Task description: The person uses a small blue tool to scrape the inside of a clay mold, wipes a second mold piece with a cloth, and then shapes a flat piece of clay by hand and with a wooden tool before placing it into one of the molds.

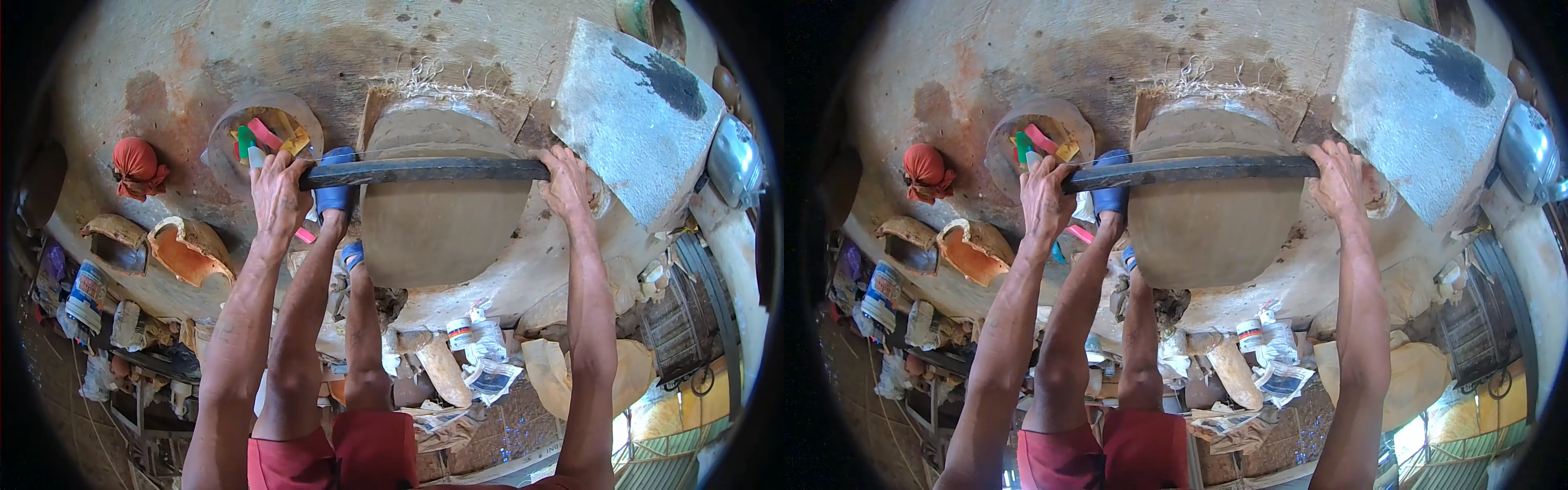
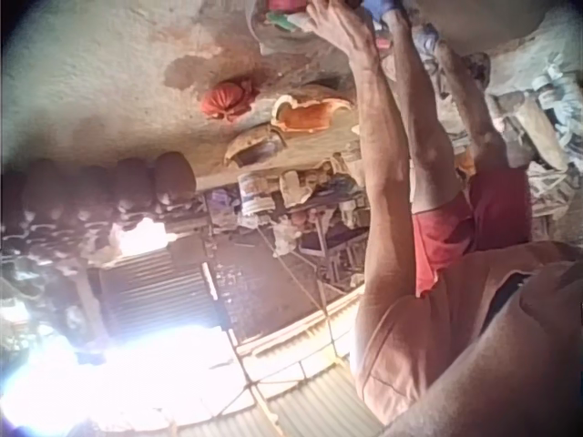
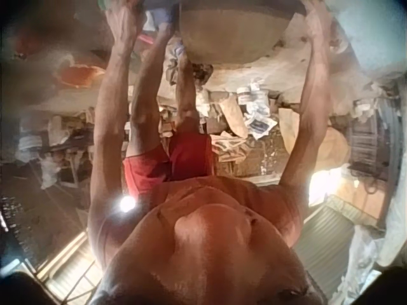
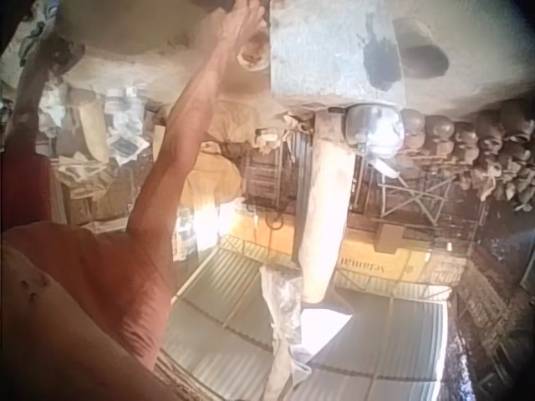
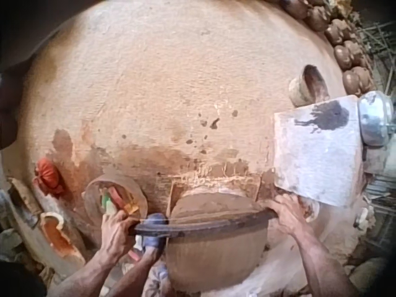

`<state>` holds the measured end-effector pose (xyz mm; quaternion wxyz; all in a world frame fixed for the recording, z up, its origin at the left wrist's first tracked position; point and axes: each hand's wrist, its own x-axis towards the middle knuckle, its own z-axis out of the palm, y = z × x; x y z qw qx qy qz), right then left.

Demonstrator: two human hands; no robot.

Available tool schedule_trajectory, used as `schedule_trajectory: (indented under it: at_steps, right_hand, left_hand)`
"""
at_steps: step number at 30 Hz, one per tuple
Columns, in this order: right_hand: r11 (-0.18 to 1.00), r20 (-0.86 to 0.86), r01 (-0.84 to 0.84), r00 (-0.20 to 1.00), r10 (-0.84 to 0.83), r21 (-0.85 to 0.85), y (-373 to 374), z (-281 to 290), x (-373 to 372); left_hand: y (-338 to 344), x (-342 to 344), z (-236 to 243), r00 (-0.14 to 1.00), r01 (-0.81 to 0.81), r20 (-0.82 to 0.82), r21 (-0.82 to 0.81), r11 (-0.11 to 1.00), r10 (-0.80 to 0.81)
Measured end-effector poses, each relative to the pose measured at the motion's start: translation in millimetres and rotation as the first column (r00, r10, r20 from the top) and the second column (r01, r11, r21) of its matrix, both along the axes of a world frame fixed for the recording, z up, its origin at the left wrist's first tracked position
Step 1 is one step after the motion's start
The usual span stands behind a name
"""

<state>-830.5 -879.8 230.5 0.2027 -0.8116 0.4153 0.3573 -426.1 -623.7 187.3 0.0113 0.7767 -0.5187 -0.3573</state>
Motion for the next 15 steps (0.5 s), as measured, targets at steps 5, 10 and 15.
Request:
schedule_trajectory:
  at_steps: [5, 10, 15]
  right_hand:
    - [1.0, 0.003, 0.025, 1.0, -0.025, -0.007, 1, -1, -19]
    - [0.994, 0.07, 0.111, 0.991, -0.11, -0.016, 13, -9, -47]
    - [0.993, 0.047, 0.11, 0.993, -0.108, -0.046, 26, -10, -52]
  left_hand:
    - [-11, -14, 2, 0.999, 0.015, 0.031, -0.017, 1.0, -0.014]
    - [-15, -24, 2, 0.999, 0.035, 0.042, -0.081, 0.996, -0.032]
    - [-13, -26, -5, 0.996, 0.067, 0.062, -0.095, 0.993, -0.061]
